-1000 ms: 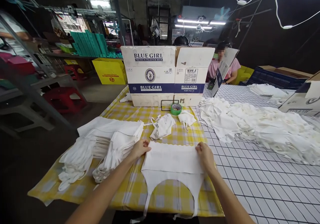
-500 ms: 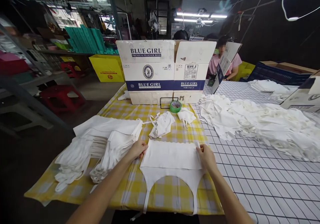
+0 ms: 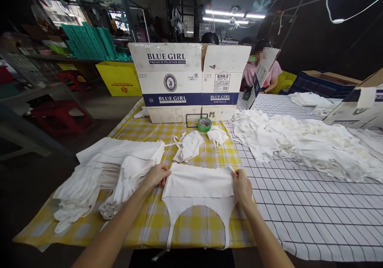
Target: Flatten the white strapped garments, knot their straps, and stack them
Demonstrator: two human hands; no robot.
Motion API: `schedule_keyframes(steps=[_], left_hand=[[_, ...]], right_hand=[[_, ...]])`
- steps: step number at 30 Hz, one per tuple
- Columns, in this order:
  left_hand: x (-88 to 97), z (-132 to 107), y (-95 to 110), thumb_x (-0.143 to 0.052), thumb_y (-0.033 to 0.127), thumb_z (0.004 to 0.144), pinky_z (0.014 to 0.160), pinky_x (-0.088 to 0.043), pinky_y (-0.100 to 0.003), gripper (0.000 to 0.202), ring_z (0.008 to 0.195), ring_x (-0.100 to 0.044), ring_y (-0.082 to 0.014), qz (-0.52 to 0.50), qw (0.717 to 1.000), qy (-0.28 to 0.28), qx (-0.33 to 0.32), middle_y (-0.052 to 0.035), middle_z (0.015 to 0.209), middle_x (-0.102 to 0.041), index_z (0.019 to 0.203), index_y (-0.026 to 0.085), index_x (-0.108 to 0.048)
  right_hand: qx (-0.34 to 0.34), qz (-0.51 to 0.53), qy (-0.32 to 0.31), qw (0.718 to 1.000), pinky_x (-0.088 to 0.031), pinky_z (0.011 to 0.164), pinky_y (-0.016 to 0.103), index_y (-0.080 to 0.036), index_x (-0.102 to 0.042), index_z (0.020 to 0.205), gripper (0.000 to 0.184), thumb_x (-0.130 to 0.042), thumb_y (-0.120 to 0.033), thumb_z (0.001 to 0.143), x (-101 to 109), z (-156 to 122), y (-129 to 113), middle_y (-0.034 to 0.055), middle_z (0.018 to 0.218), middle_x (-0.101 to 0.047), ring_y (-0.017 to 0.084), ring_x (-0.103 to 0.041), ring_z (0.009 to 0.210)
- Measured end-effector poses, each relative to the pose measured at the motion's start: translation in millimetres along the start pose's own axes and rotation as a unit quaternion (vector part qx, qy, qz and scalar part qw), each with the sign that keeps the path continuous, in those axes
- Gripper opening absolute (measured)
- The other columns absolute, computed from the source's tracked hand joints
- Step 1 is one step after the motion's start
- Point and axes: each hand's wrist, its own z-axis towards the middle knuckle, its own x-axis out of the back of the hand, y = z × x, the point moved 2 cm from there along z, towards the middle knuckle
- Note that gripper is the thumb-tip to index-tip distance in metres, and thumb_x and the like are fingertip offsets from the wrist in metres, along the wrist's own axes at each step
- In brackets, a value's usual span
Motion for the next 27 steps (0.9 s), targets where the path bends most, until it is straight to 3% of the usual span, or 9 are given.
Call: schedule_keyframes(steps=[6, 9, 12, 18, 27], left_hand=[[-3.3, -0.1, -3.4, -0.057, 0.019, 0.068, 0.045, -0.03, -0.018, 0.01, 0.039, -0.047, -0.008, 0.037, 0.997, 0.063, -0.039, 0.006, 0.043, -0.05, 0.061, 0.017, -0.049], [-7.0, 6.0, -2.3, -0.053, 0.026, 0.073, 0.045, -0.031, -0.019, 0.015, 0.036, -0.045, -0.0096, 0.046, 0.997, 0.053, -0.029, 0.0053, 0.036, -0.046, 0.06, 0.017, -0.052], [-8.4, 14.0, -1.4, -0.049, 0.03, 0.077, 0.043, -0.033, -0.02, 0.021, 0.032, -0.046, -0.0112, 0.046, 0.998, 0.033, -0.006, 0.0046, 0.031, -0.044, 0.062, 0.017, -0.054], [-10.3, 21.7, -2.0, -0.061, 0.025, 0.069, 0.04, -0.033, -0.019, 0.014, 0.032, -0.048, -0.011, 0.03, 0.999, 0.019, 0.009, 0.0067, 0.033, -0.044, 0.061, 0.017, -0.053], [-10.8, 18.2, -1.3, -0.067, 0.032, 0.066, 0.039, -0.033, -0.018, 0.023, 0.035, -0.045, -0.0083, -0.067, 0.998, -0.007, -0.006, 0.0068, 0.039, -0.047, 0.064, 0.016, -0.051]], right_hand=[[0.006, -0.002, -0.037, 0.999, -0.033, 0.055, 0.026, -0.023, -0.055, 0.083, 0.035, -0.035, -0.051, 0.083, 3.1, 1.4, 4.9, 0.0041, 0.072, -0.063, 0.02, -0.057, 0.067], [-0.009, -0.006, -0.036, 0.999, -0.033, 0.056, 0.027, -0.022, -0.056, 0.072, 0.042, -0.028, -0.05, 0.086, 3.9, 10.0, -0.8, 0.0072, 0.072, -0.064, 0.021, -0.057, 0.069], [-0.009, 0.0, -0.043, 0.999, -0.033, 0.055, 0.027, -0.021, -0.055, 0.067, 0.037, -0.033, -0.046, 0.084, 1.7, 21.2, -9.1, 0.0072, 0.071, -0.064, 0.02, -0.057, 0.068], [-0.001, 0.017, -0.061, 0.998, -0.033, 0.054, 0.024, -0.021, -0.056, 0.066, 0.022, -0.047, -0.038, 0.076, -6.5, 32.1, -13.4, 0.0035, 0.07, -0.065, 0.017, -0.057, 0.065], [-0.021, 0.004, 0.012, 1.0, -0.032, 0.056, 0.027, -0.019, -0.055, 0.087, 0.025, -0.035, -0.034, 0.084, -3.2, 30.8, -2.2, 0.0066, 0.073, -0.062, 0.02, -0.053, 0.066]])
